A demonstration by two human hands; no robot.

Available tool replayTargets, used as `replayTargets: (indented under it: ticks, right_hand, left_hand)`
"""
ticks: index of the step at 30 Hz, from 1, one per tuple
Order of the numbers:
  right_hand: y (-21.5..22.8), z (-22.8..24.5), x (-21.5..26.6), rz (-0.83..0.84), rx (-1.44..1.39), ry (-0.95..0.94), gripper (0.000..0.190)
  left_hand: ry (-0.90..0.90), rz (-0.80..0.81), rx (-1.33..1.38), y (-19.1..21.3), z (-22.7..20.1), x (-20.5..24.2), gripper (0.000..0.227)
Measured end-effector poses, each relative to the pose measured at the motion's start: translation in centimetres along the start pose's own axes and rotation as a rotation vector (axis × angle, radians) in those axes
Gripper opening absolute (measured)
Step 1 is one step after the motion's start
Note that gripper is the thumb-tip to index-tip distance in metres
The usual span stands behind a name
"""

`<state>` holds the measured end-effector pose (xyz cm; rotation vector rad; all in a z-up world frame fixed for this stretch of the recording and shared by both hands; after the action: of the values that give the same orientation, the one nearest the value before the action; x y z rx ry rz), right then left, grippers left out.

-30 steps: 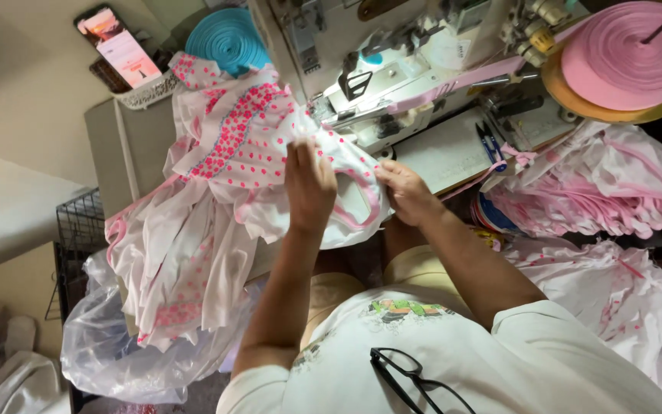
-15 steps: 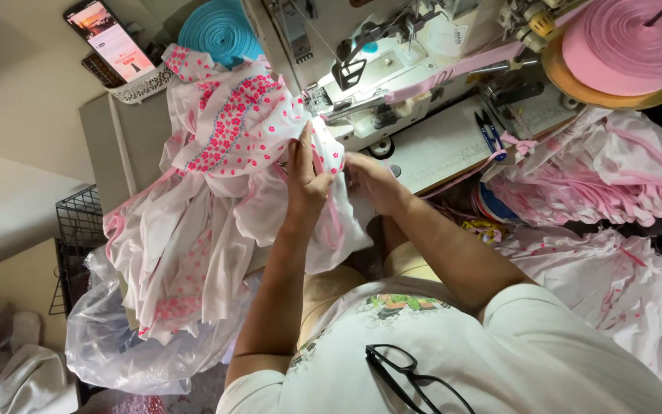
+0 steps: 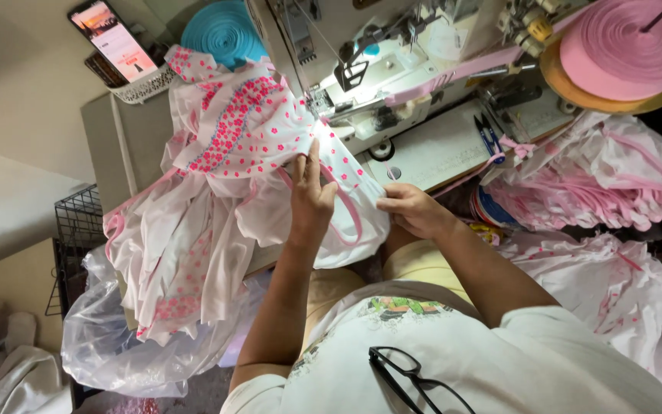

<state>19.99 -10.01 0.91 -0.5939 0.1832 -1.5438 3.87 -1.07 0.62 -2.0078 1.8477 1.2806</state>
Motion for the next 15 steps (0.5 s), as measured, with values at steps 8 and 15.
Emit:
replayTargets:
  ticks: [8,15]
  right_hand:
    - [6.5,-7.1,-3.0,-0.045,0.054,0.044,0.01]
    - [4.5,-5.6,-5.9,-0.012,0.079,0.14,0.01]
  left_hand:
    - [-0.032,0.066,-0.661,0.6,2.4,-4.4,0.061]
    - [0.037,0.246,-0.752,-1.5,8.6,-12.0,0.068]
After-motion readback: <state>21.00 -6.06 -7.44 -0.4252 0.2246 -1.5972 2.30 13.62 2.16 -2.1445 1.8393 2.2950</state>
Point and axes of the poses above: each hand's wrist, its own x-axis away from the middle knuckle, its own y-axis out of the back of the hand, z = x × y, the point moved 7 cm from there along -x, towards the middle knuckle, and after that the axes turned 11 degrees about -z, right-handed, at the moved point
